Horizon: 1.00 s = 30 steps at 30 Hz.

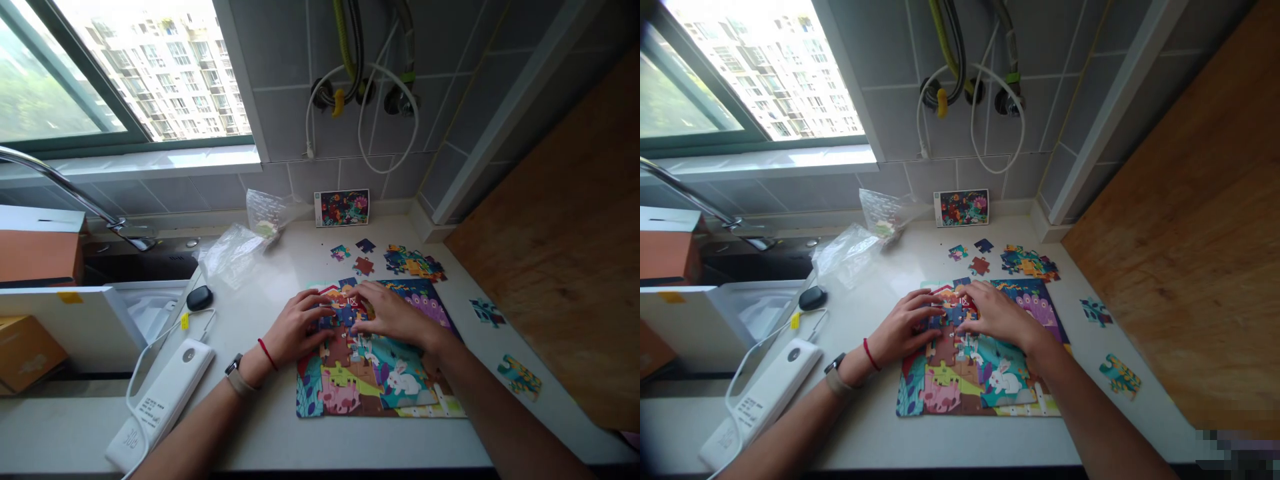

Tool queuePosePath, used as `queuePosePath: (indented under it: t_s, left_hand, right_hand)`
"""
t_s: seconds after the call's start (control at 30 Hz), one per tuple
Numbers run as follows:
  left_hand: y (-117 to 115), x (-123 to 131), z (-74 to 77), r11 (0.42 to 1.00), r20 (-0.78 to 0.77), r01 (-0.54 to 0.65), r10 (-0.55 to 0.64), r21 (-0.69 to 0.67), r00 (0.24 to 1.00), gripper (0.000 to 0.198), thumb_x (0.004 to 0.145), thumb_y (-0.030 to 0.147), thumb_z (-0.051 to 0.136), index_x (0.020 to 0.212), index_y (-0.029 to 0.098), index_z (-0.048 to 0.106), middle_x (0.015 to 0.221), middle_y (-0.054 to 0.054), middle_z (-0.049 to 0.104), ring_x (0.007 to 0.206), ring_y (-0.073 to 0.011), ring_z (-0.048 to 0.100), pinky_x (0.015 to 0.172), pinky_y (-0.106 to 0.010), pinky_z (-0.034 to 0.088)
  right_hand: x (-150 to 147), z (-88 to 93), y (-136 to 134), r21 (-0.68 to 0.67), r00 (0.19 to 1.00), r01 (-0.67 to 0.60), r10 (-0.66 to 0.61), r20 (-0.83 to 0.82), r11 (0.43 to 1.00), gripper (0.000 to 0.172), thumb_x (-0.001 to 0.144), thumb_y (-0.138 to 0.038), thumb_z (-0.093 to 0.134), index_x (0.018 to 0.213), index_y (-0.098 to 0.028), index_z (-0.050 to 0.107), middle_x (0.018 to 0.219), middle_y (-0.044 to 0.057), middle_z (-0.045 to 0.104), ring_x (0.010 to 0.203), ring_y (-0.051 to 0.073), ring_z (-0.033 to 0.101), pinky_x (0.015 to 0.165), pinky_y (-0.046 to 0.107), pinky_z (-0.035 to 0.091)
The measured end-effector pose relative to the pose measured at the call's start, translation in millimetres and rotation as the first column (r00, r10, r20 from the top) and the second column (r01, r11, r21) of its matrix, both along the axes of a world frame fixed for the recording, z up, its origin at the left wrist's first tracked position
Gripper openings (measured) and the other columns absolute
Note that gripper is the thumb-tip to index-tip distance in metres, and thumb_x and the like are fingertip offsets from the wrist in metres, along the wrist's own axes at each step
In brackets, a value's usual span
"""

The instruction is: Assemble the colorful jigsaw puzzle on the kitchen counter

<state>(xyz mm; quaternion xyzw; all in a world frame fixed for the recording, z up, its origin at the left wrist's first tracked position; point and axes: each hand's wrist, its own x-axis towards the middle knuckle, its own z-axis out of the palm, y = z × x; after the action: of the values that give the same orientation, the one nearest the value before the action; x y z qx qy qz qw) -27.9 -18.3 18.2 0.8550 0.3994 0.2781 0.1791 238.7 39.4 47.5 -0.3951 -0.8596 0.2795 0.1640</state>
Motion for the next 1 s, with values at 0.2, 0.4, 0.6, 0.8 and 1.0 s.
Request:
queuePosePath:
  t_s: [0.2, 0.4, 0.6, 0.8, 1.0]
  left_hand:
    - [-0.4, 5.3, 1.2, 1.000, 0.009, 0.006, -0.006, 0.011, 1.000, 0.024, 0.101, 0.041, 0.068, 0.119, 0.026, 0.075, 0.128, -0.009, 0.072, 0.132, -0.0321, 0.058, 0.112, -0.054, 0.050]
    - [1.4, 11.2, -1.3, 0.999, 0.017, -0.043, 0.043, 0.013, 0.999, 0.046, 0.098, 0.046, 0.072, 0.139, 0.026, 0.064, 0.135, -0.012, 0.070, 0.133, -0.0328, 0.058, 0.111, -0.054, 0.051]
    - [-0.9, 16.1, 0.6, 0.999, 0.011, -0.051, 0.051, 0.017, 0.999, 0.037, 0.100, 0.039, 0.069, 0.134, 0.025, 0.066, 0.130, -0.012, 0.071, 0.125, -0.0301, 0.063, 0.105, -0.051, 0.054]
    - [-3.3, 13.9, 4.6, 0.991, 0.050, -0.092, 0.087, 0.100, 0.995, 0.034, 0.094, 0.031, 0.072, 0.127, 0.023, 0.067, 0.125, -0.012, 0.074, 0.122, -0.0308, 0.064, 0.103, -0.052, 0.054]
    - [-5.6, 19.2, 1.1, 0.995, 0.070, -0.067, 0.062, 0.080, 0.996, 0.033, 0.092, 0.034, 0.076, 0.122, 0.023, 0.069, 0.118, -0.010, 0.075, 0.117, -0.0299, 0.066, 0.099, -0.049, 0.056]
  right_hand:
    - [2.0, -4.5, -5.9, 0.008, 0.995, -0.041, 0.041, 0.091, 0.999, 0.067, 0.075, -0.032, 0.092, 0.137, -0.027, 0.065, 0.133, 0.011, 0.069, 0.127, 0.033, 0.062, 0.109, 0.044, 0.048]
    - [-2.3, 6.6, -12.4, 0.007, 0.988, -0.041, 0.040, 0.146, 0.999, 0.064, 0.076, -0.034, 0.091, 0.134, -0.025, 0.066, 0.128, 0.012, 0.068, 0.123, 0.033, 0.062, 0.106, 0.044, 0.050]
    - [-4.7, 19.1, -15.9, -0.015, 0.964, -0.052, 0.054, 0.259, 0.999, 0.051, 0.083, -0.036, 0.085, 0.126, -0.017, 0.066, 0.128, 0.016, 0.065, 0.122, 0.033, 0.061, 0.104, 0.043, 0.050]
    - [-0.1, 18.3, -16.3, 0.026, 0.954, -0.031, 0.022, 0.300, 0.999, 0.046, 0.083, -0.031, 0.079, 0.126, -0.020, 0.066, 0.120, 0.012, 0.066, 0.115, 0.032, 0.063, 0.099, 0.042, 0.051]
    - [9.7, 26.5, -11.9, -0.047, 0.968, -0.046, 0.056, 0.246, 0.998, 0.074, 0.079, -0.037, 0.087, 0.147, -0.027, 0.058, 0.136, 0.011, 0.062, 0.129, 0.033, 0.058, 0.109, 0.044, 0.048]
